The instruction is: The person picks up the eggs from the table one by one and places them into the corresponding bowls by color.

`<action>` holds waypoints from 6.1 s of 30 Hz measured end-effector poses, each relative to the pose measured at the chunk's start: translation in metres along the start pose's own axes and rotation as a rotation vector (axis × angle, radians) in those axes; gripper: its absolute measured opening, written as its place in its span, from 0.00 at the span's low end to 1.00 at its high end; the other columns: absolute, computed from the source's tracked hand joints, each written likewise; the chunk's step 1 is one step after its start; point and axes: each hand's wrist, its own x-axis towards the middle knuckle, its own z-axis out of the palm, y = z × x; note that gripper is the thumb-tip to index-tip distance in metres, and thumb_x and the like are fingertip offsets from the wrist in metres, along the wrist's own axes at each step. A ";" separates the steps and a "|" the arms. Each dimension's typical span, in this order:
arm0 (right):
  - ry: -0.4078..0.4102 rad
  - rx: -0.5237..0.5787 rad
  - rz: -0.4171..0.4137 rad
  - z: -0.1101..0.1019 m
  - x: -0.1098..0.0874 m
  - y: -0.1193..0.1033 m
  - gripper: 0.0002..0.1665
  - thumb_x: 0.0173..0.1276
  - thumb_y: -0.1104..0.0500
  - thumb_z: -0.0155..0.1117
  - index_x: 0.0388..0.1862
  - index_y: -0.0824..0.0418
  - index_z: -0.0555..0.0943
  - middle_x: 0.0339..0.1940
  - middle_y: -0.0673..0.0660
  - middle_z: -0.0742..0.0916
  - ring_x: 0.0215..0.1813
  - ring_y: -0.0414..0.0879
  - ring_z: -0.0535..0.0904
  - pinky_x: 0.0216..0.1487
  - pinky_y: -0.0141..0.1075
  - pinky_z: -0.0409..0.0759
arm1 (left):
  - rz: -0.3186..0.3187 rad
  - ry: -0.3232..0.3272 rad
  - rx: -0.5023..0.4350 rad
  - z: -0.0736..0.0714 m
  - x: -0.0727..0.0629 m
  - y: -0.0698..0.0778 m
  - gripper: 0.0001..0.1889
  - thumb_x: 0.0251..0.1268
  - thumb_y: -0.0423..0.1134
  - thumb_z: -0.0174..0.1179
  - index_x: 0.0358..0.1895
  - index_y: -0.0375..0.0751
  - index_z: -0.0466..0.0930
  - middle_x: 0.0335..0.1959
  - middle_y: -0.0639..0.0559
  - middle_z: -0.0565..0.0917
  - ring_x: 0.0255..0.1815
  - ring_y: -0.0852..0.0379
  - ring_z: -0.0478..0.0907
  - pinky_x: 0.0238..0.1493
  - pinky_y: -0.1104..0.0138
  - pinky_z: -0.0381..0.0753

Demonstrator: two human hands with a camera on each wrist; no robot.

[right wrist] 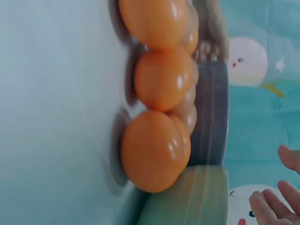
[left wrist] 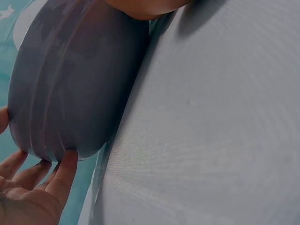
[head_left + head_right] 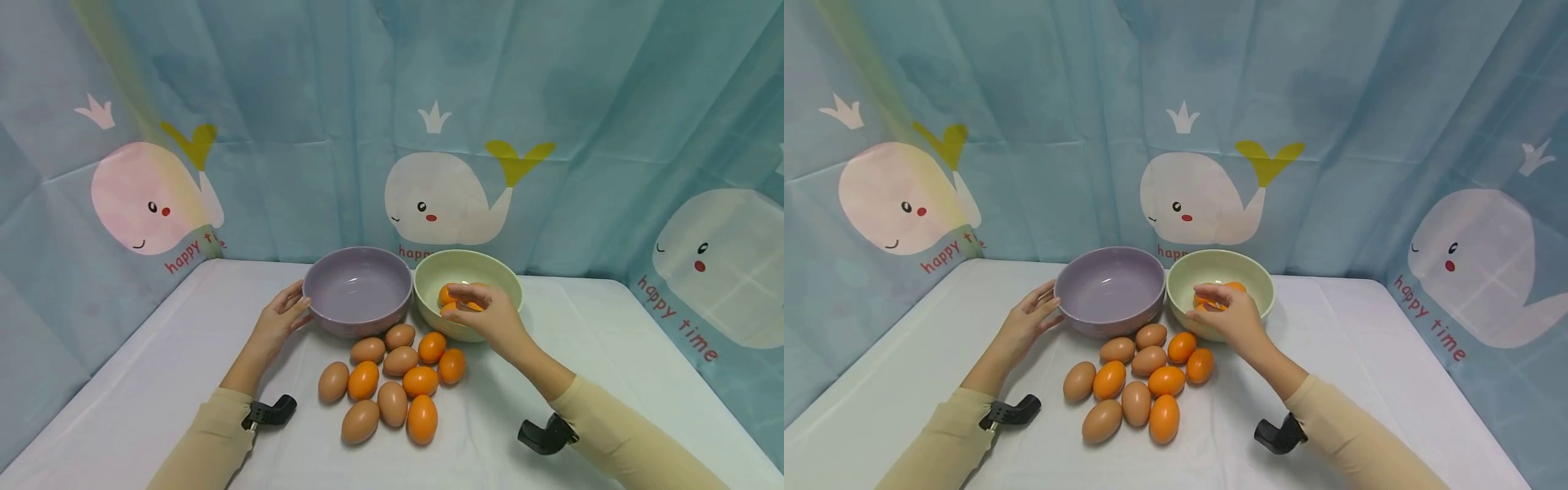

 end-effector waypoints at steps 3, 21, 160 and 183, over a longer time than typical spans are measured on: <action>0.000 -0.004 0.004 -0.002 -0.013 -0.001 0.26 0.62 0.61 0.74 0.59 0.67 0.81 0.60 0.64 0.84 0.66 0.57 0.78 0.65 0.37 0.80 | 0.001 -0.001 -0.005 0.000 0.000 0.000 0.35 0.78 0.44 0.52 0.80 0.41 0.47 0.81 0.44 0.52 0.81 0.48 0.54 0.69 0.65 0.77; -0.053 0.025 0.101 -0.003 -0.055 0.017 0.30 0.60 0.59 0.75 0.59 0.69 0.80 0.60 0.67 0.83 0.65 0.61 0.78 0.59 0.30 0.83 | 0.001 0.002 -0.001 0.000 0.001 -0.001 0.36 0.77 0.46 0.53 0.80 0.41 0.47 0.82 0.44 0.52 0.81 0.48 0.54 0.72 0.59 0.74; -0.060 -0.075 0.264 0.006 0.063 0.024 0.35 0.60 0.53 0.76 0.65 0.60 0.78 0.62 0.60 0.84 0.57 0.50 0.83 0.62 0.38 0.83 | 0.011 0.006 -0.009 0.000 0.000 -0.002 0.35 0.78 0.43 0.52 0.80 0.40 0.48 0.81 0.43 0.53 0.80 0.46 0.56 0.64 0.70 0.79; -0.088 -0.216 0.259 0.010 0.078 0.045 0.36 0.55 0.55 0.79 0.63 0.63 0.80 0.58 0.61 0.87 0.60 0.52 0.81 0.65 0.43 0.82 | 0.021 -0.001 -0.016 0.001 -0.001 0.001 0.35 0.78 0.42 0.51 0.80 0.39 0.47 0.81 0.41 0.52 0.81 0.45 0.54 0.69 0.65 0.76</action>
